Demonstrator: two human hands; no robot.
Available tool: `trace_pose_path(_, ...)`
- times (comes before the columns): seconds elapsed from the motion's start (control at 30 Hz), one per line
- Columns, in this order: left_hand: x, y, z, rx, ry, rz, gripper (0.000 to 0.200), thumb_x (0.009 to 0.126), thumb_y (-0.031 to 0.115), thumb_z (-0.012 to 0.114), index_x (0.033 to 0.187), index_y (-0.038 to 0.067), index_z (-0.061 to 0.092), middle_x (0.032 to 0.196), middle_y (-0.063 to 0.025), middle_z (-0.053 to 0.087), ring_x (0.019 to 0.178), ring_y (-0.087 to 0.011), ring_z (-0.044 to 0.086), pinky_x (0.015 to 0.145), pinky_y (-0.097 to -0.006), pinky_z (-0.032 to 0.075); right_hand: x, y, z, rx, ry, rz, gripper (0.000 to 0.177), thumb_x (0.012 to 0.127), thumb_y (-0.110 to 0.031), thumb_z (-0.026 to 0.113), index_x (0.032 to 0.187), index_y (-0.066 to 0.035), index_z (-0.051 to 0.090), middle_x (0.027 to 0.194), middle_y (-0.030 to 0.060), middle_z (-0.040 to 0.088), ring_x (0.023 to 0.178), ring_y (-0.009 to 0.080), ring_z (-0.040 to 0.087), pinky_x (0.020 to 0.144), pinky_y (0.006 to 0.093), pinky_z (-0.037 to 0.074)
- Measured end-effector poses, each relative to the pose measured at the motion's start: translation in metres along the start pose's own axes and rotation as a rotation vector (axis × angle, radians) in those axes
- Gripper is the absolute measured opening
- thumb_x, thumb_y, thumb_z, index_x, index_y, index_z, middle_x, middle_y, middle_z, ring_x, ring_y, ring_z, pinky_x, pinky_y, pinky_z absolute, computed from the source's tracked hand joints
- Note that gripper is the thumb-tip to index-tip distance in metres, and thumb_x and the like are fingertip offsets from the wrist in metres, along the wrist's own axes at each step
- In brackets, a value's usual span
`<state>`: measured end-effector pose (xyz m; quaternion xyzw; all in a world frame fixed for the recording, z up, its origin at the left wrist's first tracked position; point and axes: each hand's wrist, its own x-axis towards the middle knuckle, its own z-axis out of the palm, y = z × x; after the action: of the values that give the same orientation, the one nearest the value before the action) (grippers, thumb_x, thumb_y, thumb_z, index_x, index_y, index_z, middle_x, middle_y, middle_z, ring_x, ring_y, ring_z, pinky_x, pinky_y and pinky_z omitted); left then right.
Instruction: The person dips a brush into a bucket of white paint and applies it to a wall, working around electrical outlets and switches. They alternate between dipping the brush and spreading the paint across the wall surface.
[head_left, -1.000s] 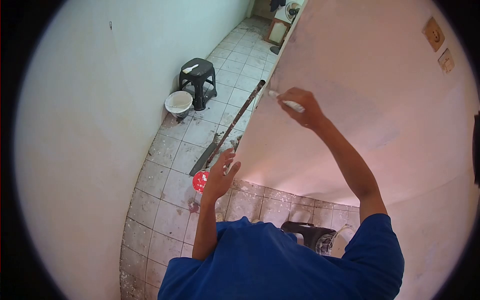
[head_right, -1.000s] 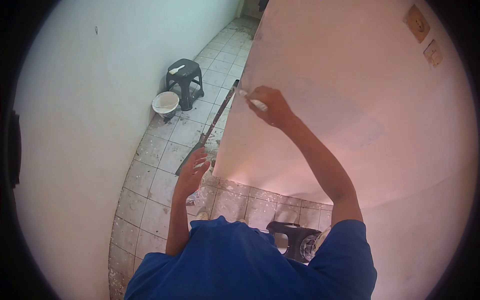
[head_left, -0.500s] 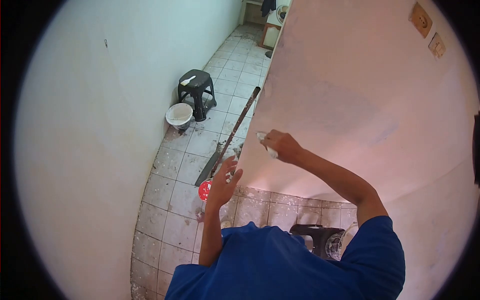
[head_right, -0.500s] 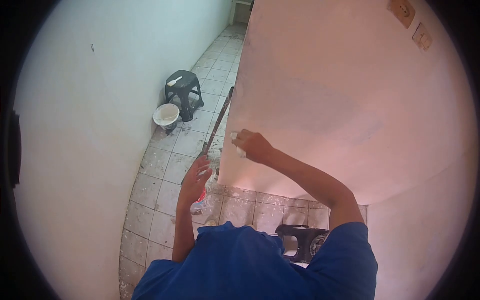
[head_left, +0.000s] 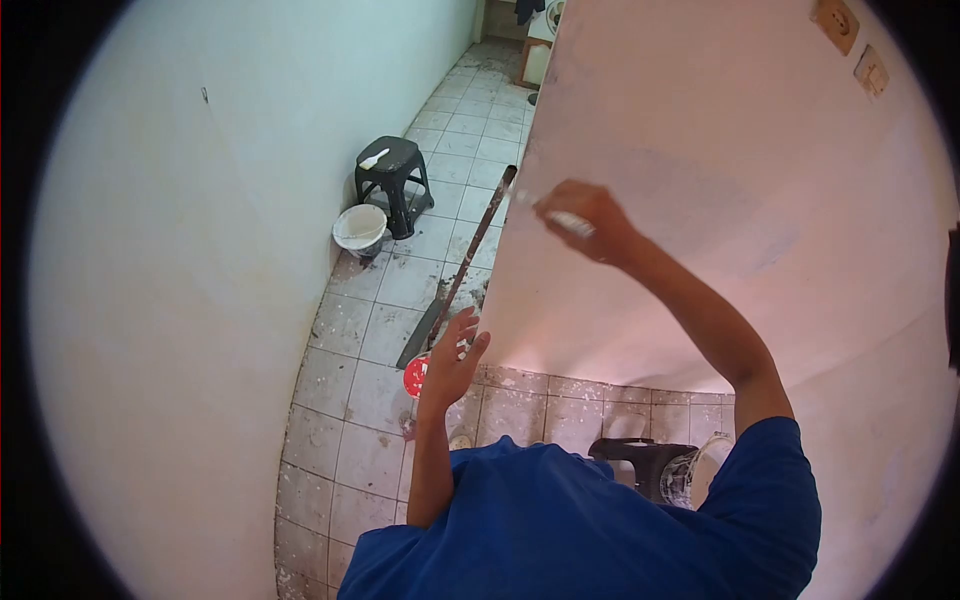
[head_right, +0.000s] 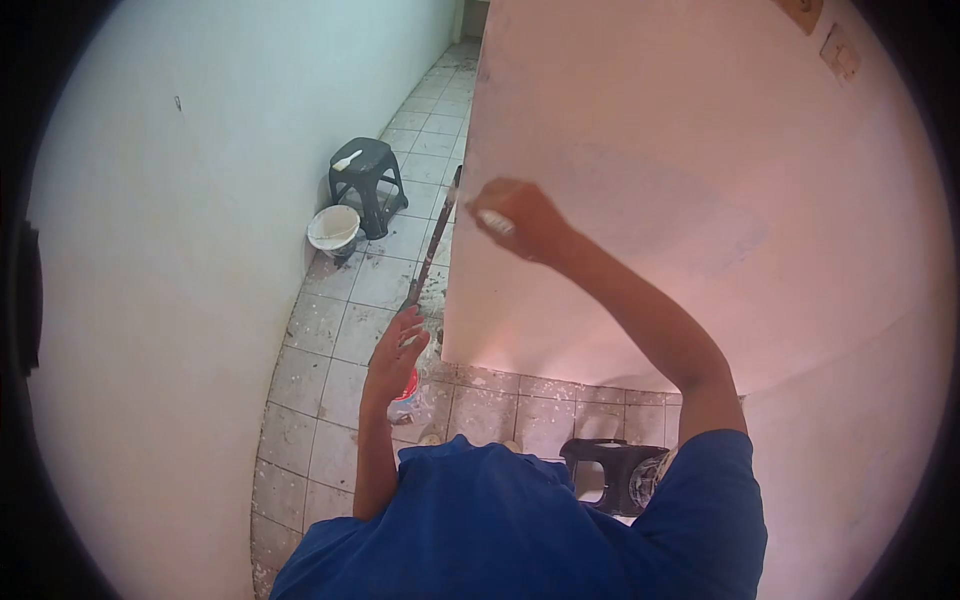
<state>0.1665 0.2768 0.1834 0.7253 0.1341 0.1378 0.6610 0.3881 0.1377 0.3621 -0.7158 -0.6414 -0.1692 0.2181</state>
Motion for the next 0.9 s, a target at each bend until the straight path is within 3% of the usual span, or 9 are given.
trace_pose_path(0.13, 0.002, 0.008, 0.000, 0.021, -0.037, 0.031, 0.054, 0.094, 0.032, 0.060, 0.139, 0.009, 0.041, 0.131, -0.0164, 0.055, 0.121, -0.0301, 0.053, 0.098, -0.0426, 0.043, -0.017, 0.038, 0.049, -0.061, -0.107, -0.066, 0.015, 0.074, -0.002, 0.072, 0.087, -0.006, 0.066, 0.083, 0.0109, 0.066, 0.080, 0.0278, 0.064, 0.069, 0.0371, 0.050)
trace_pose_path(0.27, 0.004, 0.002, -0.007, -0.014, -0.004, 0.020, 0.054, 0.094, 0.032, 0.060, 0.139, 0.009, 0.041, 0.130, -0.0162, 0.055, 0.121, -0.0301, 0.053, 0.097, -0.0429, 0.043, 0.011, 0.031, -0.007, 0.053, 0.110, 0.080, 0.008, 0.078, -0.004, 0.071, 0.085, -0.006, 0.067, 0.080, 0.0118, 0.066, 0.077, 0.0270, 0.064, 0.066, 0.0366, 0.049)
trace_pose_path(0.37, 0.003, 0.002, -0.009, 0.000, 0.021, 0.006, 0.054, 0.094, 0.032, 0.060, 0.139, 0.009, 0.042, 0.130, -0.0160, 0.055, 0.121, -0.0300, 0.053, 0.097, -0.0429, 0.043, 0.027, 0.002, -0.046, 0.055, 0.141, 0.177, 0.006, 0.079, -0.005, 0.070, 0.085, -0.006, 0.067, 0.080, 0.0122, 0.065, 0.076, 0.0267, 0.063, 0.066, 0.0367, 0.049)
trace_pose_path(0.4, 0.005, -0.001, -0.008, -0.004, 0.015, 0.008, 0.054, 0.094, 0.032, 0.060, 0.139, 0.009, 0.042, 0.130, -0.0159, 0.055, 0.121, -0.0299, 0.053, 0.097, -0.0429, 0.043, 0.026, 0.002, -0.046, -0.077, 0.013, 0.168, 0.008, 0.079, -0.007, 0.071, 0.086, -0.005, 0.068, 0.081, 0.0117, 0.066, 0.076, 0.0270, 0.063, 0.066, 0.0373, 0.050)
trace_pose_path(0.5, 0.007, 0.001, -0.004, -0.014, -0.010, 0.013, 0.054, 0.093, 0.032, 0.061, 0.138, 0.008, 0.042, 0.130, -0.0159, 0.055, 0.120, -0.0296, 0.053, 0.097, -0.0428, 0.043, -0.002, 0.018, 0.014, 0.170, 0.052, -0.044, 0.006, 0.084, -0.013, 0.065, 0.084, -0.007, 0.066, 0.078, 0.0102, 0.064, 0.074, 0.0311, 0.061, 0.066, 0.0393, 0.048)
trace_pose_path(0.6, 0.007, 0.008, -0.003, 0.004, -0.034, 0.020, 0.053, 0.093, 0.031, 0.061, 0.137, 0.008, 0.043, 0.130, -0.0159, 0.055, 0.120, -0.0295, 0.053, 0.097, -0.0426, 0.043, -0.014, 0.033, 0.049, 0.106, -0.053, -0.061, 0.006, 0.085, -0.013, 0.065, 0.087, -0.007, 0.066, 0.079, 0.0118, 0.064, 0.075, 0.0317, 0.061, 0.066, 0.0406, 0.048)
trace_pose_path(0.7, 0.008, 0.010, -0.006, 0.006, -0.026, 0.017, 0.053, 0.093, 0.031, 0.061, 0.137, 0.008, 0.043, 0.130, -0.0158, 0.055, 0.120, -0.0294, 0.054, 0.097, -0.0424, 0.043, 0.005, 0.047, 0.012, 0.055, 0.054, 0.098, 0.008, 0.084, -0.013, 0.066, 0.087, -0.006, 0.067, 0.079, 0.0122, 0.064, 0.074, 0.0316, 0.061, 0.067, 0.0401, 0.049)
trace_pose_path(0.8, 0.008, 0.007, -0.007, 0.010, -0.007, 0.007, 0.053, 0.093, 0.031, 0.061, 0.138, 0.008, 0.043, 0.130, -0.0157, 0.055, 0.120, -0.0293, 0.054, 0.097, -0.0424, 0.043, 0.037, 0.012, -0.053, 0.093, 0.161, 0.151, 0.010, 0.078, -0.003, 0.072, 0.087, -0.003, 0.068, 0.081, 0.0115, 0.066, 0.073, 0.0234, 0.064, 0.067, 0.0342, 0.050)
trace_pose_path(0.9, 0.009, 0.005, -0.005, 0.030, -0.015, -0.007, 0.053, 0.093, 0.031, 0.061, 0.138, 0.008, 0.042, 0.130, -0.0157, 0.055, 0.120, -0.0295, 0.053, 0.097, -0.0427, 0.043, 0.041, -0.010, -0.066, 0.138, 0.079, 0.116, 0.011, 0.078, -0.001, 0.072, 0.088, -0.003, 0.069, 0.080, 0.0112, 0.065, 0.072, 0.0218, 0.063, 0.067, 0.0331, 0.050)
